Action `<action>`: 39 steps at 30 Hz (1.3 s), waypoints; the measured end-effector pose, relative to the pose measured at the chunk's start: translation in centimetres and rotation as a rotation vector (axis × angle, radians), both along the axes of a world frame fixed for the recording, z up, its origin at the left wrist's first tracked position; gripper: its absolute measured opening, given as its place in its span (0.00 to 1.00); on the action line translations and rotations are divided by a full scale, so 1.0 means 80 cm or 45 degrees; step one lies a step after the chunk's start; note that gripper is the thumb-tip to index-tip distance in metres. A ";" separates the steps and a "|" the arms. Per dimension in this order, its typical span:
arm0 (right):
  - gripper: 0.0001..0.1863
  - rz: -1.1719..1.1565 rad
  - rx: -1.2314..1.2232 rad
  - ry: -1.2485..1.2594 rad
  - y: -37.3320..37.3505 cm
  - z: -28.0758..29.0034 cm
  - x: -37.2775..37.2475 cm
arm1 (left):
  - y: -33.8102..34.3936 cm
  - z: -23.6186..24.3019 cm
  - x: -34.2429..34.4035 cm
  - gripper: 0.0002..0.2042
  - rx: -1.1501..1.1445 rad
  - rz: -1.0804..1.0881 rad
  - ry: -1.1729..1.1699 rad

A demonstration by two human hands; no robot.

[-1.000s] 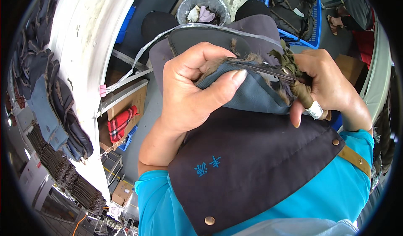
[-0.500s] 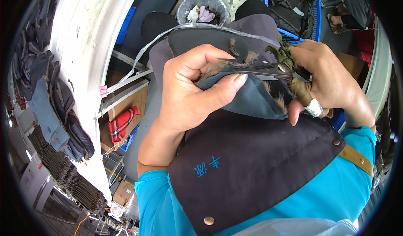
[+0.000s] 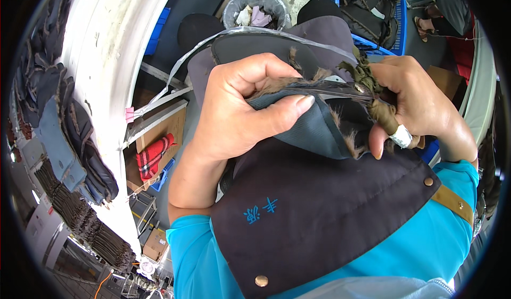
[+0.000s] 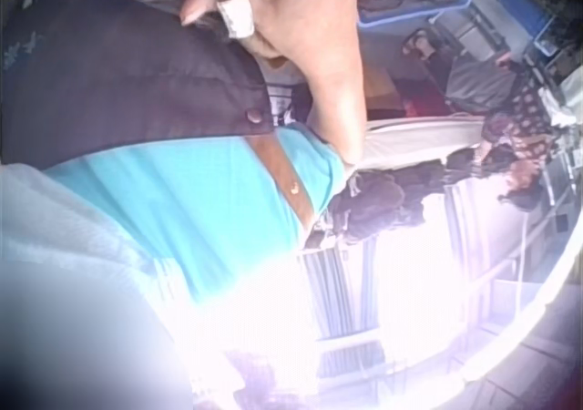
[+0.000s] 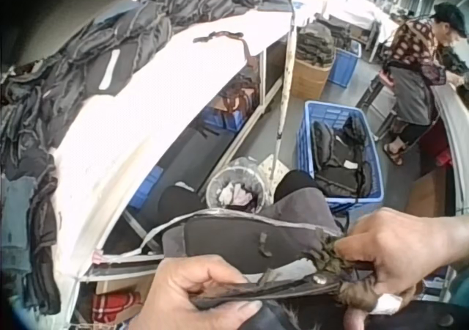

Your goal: Using large scissors to trim excess fur or material from the edges of a leather component.

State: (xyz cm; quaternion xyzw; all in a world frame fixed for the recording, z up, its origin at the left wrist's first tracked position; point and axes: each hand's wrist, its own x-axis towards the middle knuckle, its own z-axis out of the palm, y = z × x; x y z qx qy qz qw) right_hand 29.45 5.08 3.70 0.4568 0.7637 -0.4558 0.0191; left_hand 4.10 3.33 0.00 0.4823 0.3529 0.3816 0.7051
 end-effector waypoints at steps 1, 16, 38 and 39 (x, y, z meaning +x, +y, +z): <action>0.22 -0.001 -0.002 0.004 0.000 0.000 0.000 | 0.000 0.001 0.000 0.06 -0.014 -0.006 0.006; 0.16 0.075 0.106 0.112 0.003 -0.003 0.005 | 0.012 0.002 -0.009 0.07 -0.083 -0.196 0.051; 0.13 0.060 0.128 0.293 0.000 -0.016 -0.004 | 0.017 0.011 -0.005 0.06 -0.215 -0.276 0.095; 0.13 0.061 0.126 0.292 0.000 -0.015 -0.002 | 0.017 0.009 -0.005 0.06 -0.214 -0.274 0.087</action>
